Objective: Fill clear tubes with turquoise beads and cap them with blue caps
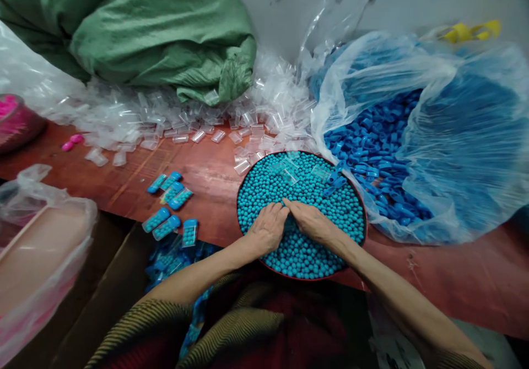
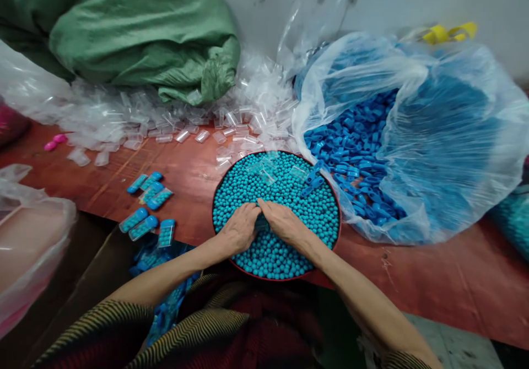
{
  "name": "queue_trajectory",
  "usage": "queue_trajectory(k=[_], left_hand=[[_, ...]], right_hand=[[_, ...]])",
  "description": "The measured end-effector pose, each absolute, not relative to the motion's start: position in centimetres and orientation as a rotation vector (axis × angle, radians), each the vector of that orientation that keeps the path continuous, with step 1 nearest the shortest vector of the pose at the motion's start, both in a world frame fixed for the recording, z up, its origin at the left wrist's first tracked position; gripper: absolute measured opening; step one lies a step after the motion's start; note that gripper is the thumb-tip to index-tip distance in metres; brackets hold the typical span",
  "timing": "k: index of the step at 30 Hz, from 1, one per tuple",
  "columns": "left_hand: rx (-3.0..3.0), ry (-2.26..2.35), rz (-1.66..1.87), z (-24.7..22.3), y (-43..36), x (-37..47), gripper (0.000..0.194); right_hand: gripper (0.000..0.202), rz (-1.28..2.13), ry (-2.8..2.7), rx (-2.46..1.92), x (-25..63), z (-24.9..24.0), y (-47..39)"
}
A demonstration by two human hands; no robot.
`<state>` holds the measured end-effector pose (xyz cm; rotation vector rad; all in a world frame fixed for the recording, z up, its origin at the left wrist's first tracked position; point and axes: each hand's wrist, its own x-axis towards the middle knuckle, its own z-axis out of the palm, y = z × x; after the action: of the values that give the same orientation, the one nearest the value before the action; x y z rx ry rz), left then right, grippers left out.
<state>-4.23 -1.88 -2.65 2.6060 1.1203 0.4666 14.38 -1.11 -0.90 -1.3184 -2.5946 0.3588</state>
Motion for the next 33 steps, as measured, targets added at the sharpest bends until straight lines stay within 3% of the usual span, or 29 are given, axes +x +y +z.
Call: queue_trajectory(k=[4, 7, 11, 16, 23, 28, 33], left_hand=[[2.428, 1.208, 0.346, -1.2, -1.4, -3.8, 0.06], [2.39, 1.26, 0.232, -0.2, -1.2, -3.5, 0.064], [2.318, 1.251, 0.229, 0.3, -0.9, -3.8, 0.07], [2.287, 1.159, 0.254, -0.1, -0.1, -4.3, 0.062], [2.144, 1.147, 0.387, -0.5, 0.2, -3.7, 0.055], [2.304, 1.228, 0.321, -0.5, -0.4, -2.9, 0.068], [2.275, 1.124, 0.437, -1.6, 0.1, -2.9, 0.066]], right_hand=[[0.041, 0.583, -2.533, -1.496, 14.9, 0.3, 0.3], [0.035, 0.403, -2.395, -1.778, 13.8, 2.0, 2.7], [0.044, 0.233, -2.318, -1.958, 11.7, 2.6, 6.2], [0.052, 0.453, -2.391, -1.892, 12.5, 1.7, 6.9], [0.03, 0.791, -1.845, -1.67, 15.1, 0.4, 3.7], [0.016, 0.614, -1.858, -1.607, 16.1, -0.7, 1.7], [0.016, 0.61, -1.935, -1.756, 17.0, -0.7, 0.2]])
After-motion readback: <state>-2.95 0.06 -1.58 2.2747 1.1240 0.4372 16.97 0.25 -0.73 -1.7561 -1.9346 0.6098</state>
